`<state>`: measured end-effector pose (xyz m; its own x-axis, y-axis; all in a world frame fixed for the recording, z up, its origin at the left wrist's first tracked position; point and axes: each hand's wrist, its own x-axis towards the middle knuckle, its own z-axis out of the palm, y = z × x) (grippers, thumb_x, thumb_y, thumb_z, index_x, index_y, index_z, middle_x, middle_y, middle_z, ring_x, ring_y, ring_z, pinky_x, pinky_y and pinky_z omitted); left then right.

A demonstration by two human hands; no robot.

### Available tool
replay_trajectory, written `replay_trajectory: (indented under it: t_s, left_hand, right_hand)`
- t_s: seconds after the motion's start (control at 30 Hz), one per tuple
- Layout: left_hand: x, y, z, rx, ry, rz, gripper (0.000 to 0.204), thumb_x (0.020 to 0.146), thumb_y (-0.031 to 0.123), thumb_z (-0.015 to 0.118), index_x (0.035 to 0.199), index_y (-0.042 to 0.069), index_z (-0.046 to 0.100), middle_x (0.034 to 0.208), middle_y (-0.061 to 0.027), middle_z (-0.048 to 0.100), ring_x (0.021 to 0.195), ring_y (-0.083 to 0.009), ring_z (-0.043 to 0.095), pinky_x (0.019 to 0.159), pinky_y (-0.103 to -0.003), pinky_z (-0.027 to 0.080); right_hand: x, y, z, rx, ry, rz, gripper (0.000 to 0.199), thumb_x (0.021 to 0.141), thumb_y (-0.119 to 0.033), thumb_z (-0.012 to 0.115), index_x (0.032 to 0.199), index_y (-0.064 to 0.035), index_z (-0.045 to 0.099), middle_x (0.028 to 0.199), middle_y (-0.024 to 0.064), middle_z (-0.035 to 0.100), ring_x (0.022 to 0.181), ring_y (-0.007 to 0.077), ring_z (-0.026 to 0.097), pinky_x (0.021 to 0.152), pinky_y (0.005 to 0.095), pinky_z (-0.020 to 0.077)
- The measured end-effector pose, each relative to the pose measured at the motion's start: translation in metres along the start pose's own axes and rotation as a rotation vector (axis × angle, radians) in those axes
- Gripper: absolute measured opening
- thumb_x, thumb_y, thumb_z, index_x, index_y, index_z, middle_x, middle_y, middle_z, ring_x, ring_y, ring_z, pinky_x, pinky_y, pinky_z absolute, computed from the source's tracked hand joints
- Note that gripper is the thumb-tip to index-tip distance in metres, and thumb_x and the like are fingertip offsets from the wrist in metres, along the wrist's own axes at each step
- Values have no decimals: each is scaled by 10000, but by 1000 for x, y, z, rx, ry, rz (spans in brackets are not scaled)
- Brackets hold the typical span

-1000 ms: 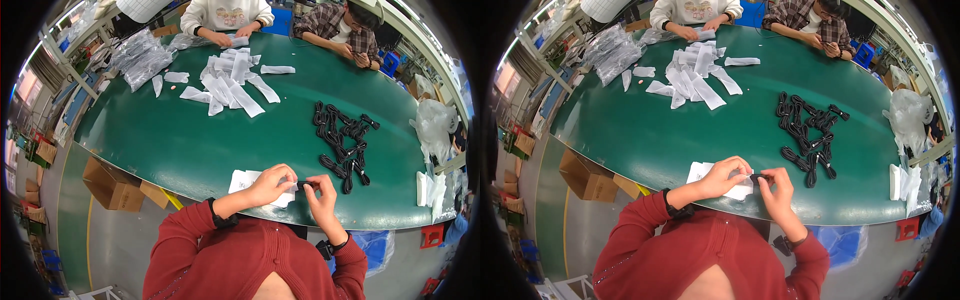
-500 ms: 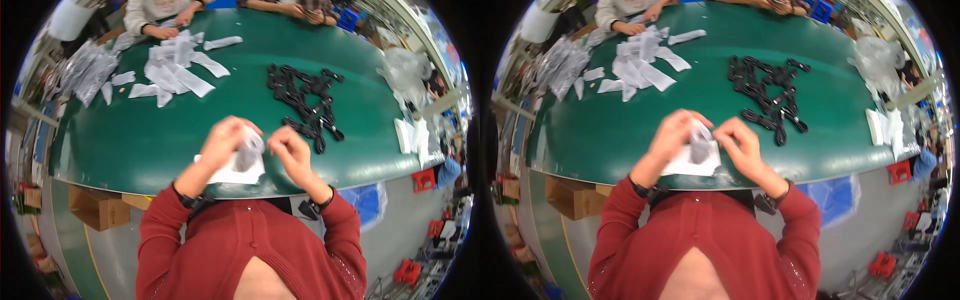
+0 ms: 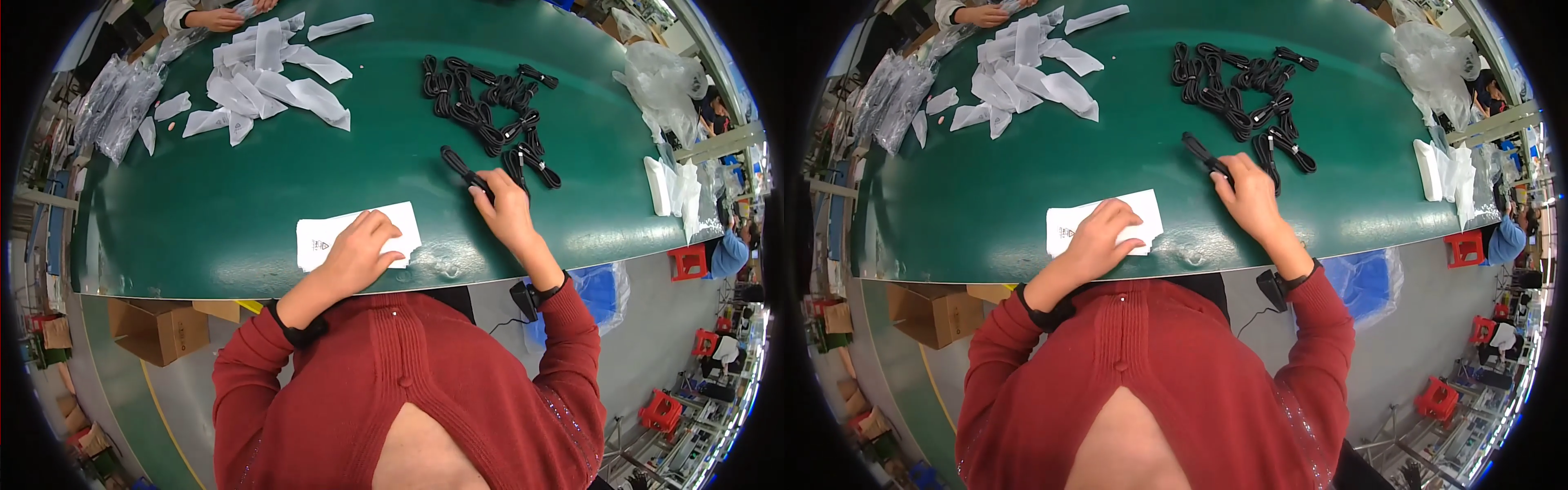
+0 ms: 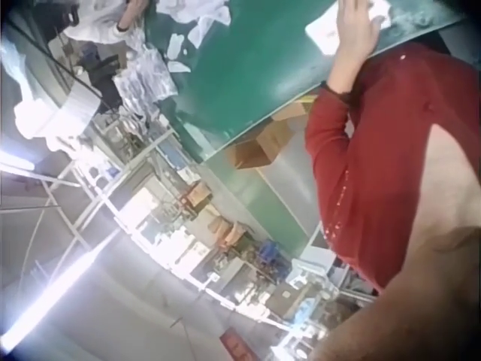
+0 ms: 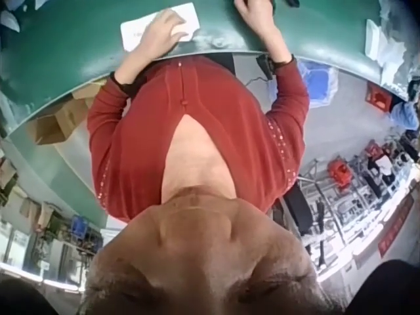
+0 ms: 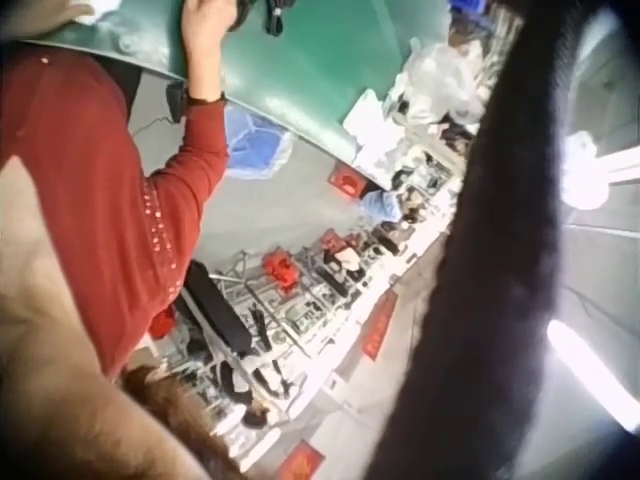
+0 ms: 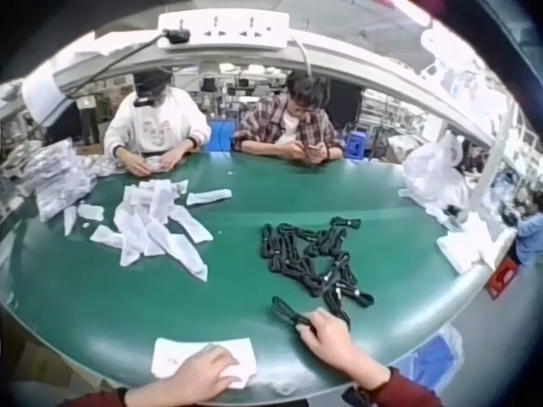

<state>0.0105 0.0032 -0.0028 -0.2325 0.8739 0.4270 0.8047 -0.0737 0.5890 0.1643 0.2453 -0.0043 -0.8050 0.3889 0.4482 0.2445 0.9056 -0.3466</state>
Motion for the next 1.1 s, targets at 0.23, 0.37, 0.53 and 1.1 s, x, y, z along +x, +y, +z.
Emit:
replay_trajectory:
  t_s: [0.23,0.37,0.53,1.1]
  left_hand:
    - [-6,-4,8,-128,-26,-179,114,819,38,687,858,14,582,847,-95,573,770,-266,582,689,-362,485]
    - [-3,-1,3,-297,7,-433,83,849,22,657,865,8,577,820,-87,571,696,-221,567,651,-330,475]
    - [-5,-1,3,-372,70,-404,73,856,-1,639,870,2,567,847,-92,578,687,-195,557,636,-317,463]
    - [24,2,-20,-69,152,-59,158,770,-15,684,850,26,554,967,-113,598,891,-307,544,785,-393,452]
  right_hand:
    - [-23,-52,-25,457,-190,17,274,822,-57,687,1088,-13,639,843,129,568,709,280,576,620,349,467]
    - [-32,-55,-31,385,-235,-97,286,821,-68,695,1096,-13,637,846,124,573,713,260,583,611,334,468]
    - [-35,-50,-27,468,-357,-84,279,824,-75,694,1097,-33,658,863,117,586,719,253,588,609,328,467]
    - [-13,-72,-15,425,-177,-264,370,775,-51,771,1134,-83,687,914,95,571,801,200,586,668,305,499]
